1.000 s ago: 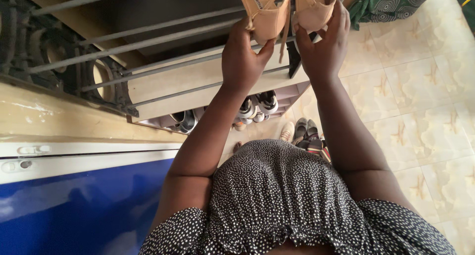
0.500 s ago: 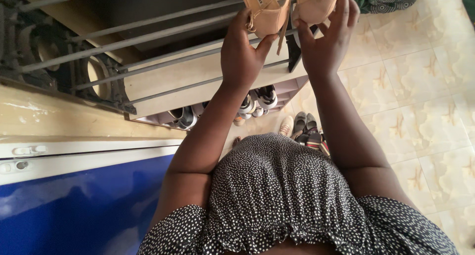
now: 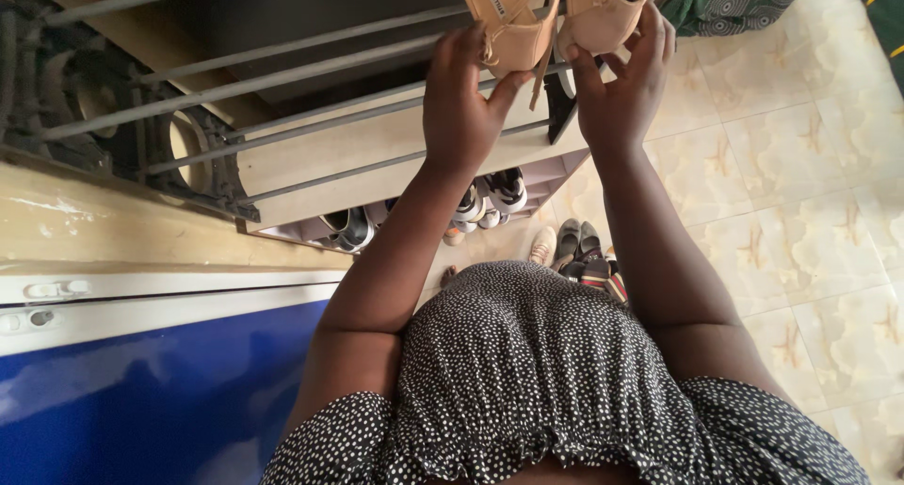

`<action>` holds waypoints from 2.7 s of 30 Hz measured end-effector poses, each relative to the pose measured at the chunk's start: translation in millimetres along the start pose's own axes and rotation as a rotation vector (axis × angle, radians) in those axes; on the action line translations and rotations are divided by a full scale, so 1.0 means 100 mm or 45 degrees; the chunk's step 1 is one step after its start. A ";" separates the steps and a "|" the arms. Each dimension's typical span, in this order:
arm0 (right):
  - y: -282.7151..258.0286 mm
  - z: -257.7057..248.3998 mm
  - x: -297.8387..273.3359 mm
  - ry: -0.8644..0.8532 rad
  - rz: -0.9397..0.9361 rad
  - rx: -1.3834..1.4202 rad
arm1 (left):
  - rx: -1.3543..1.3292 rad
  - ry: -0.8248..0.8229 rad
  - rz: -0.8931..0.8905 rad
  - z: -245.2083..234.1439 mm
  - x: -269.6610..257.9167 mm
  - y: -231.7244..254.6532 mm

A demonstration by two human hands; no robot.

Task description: The person removes various shoes from a multi-tiered shoe rack and places them on the floor. They handle sandals, sneakers, and other footwear one by one, moving them from the rack to a pile on the floor.

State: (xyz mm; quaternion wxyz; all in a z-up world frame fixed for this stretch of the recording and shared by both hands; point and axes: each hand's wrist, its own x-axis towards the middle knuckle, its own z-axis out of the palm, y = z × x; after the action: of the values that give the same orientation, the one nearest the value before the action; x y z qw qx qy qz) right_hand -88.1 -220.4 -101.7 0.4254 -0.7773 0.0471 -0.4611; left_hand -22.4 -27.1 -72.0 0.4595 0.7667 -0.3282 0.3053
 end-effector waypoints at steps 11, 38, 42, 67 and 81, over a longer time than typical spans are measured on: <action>0.02 0.05 -0.01 0.039 -0.022 0.044 | 0.197 0.161 0.202 0.06 0.14 0.10; -0.16 -0.19 -0.24 -0.031 0.004 -0.141 | 0.115 -0.005 0.084 -0.04 -0.26 0.08; -0.25 -0.31 -0.38 -0.125 -0.044 -0.271 | 0.088 -0.106 0.074 -0.09 -0.51 0.13; -0.44 -1.00 -1.65 -0.843 0.026 -0.801 | 0.370 -0.635 -0.035 -0.05 -1.98 0.77; -1.00 -1.30 -2.40 -0.813 0.196 -0.876 | 0.224 -0.701 0.126 -0.58 -2.40 1.09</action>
State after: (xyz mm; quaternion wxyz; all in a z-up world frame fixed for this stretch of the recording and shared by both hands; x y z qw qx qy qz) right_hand -355.6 -125.8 -166.0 0.1692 -0.9702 0.1214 -0.1240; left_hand -261.0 39.3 -179.2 0.2693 0.8407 -0.4499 0.1352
